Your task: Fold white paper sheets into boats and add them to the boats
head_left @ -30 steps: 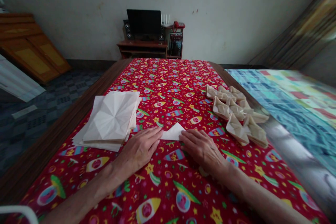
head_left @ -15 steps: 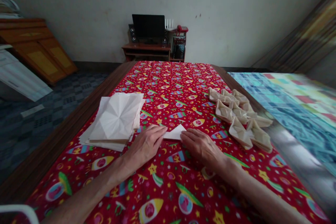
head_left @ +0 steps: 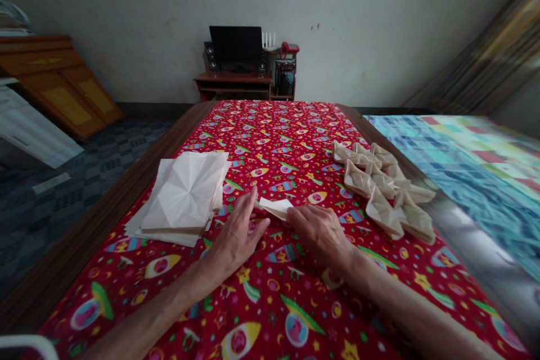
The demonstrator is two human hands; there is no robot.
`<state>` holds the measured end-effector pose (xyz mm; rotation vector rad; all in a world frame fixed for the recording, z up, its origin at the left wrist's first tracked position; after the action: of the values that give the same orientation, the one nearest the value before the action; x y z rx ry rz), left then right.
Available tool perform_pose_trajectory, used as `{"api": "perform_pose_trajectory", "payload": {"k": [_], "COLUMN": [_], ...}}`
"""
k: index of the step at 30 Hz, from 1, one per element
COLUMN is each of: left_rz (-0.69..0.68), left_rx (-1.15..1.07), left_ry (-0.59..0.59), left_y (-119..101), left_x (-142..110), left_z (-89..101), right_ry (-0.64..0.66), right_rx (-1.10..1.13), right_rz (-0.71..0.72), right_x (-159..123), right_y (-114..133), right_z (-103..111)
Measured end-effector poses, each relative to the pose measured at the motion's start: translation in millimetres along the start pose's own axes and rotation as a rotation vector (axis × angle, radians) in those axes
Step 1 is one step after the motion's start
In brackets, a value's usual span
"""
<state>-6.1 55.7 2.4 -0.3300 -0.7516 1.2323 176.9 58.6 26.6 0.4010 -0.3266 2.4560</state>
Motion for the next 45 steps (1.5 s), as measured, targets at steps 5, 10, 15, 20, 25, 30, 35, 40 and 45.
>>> {"api": "perform_pose_trajectory", "payload": {"k": [5, 10, 15, 20, 25, 30, 35, 40, 45], "left_rz": [0.061, 0.046, 0.113, 0.145, 0.122, 0.106, -0.047, -0.204, -0.248], "left_rx": [0.05, 0.08, -0.081, -0.091, -0.063, 0.051, 0.191, 0.286, 0.41], "left_ry": [-0.045, -0.021, 0.071, 0.05, 0.026, 0.059, 0.115, 0.166, 0.241], "left_y": [-21, -34, -42, -42, -34, -26, -21, -25, -26], "left_x": [0, 13, 27, 31, 31, 28, 21, 17, 18], "left_z": [-7.6, -13.6, -22.1, -21.1, -15.9, -16.1, -18.9, -19.1, -21.0], "right_ry": [-0.159, -0.185, -0.147, -0.069, 0.028, 0.119, 0.179, 0.148, 0.132], "right_rx": [0.049, 0.125, 0.023, -0.045, -0.019, 0.039, 0.04, 0.009, 0.034], "right_rz": [-0.002, -0.048, -0.202, -0.313, -0.432, -0.414, -0.395, -0.204, -0.12], "right_x": [5, 6, 9, 8, 2, -7, -13, -14, -16], "right_y": [2, 6, 0, -11, -20, -18, -16, -12, -15], "right_z": [6, 5, 8, 4, -1, -9, -11, -9, -14]}}
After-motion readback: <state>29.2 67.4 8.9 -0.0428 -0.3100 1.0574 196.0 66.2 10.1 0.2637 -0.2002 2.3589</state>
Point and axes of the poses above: each hand's wrist, its own x-axis towards the middle knuckle, its own z-axis out of the back of the hand, y = z × x, the point moved 3 cm from there along x, towards the middle knuckle, and after that the axes turned 9 degrees about z, right-handed, at the moved point
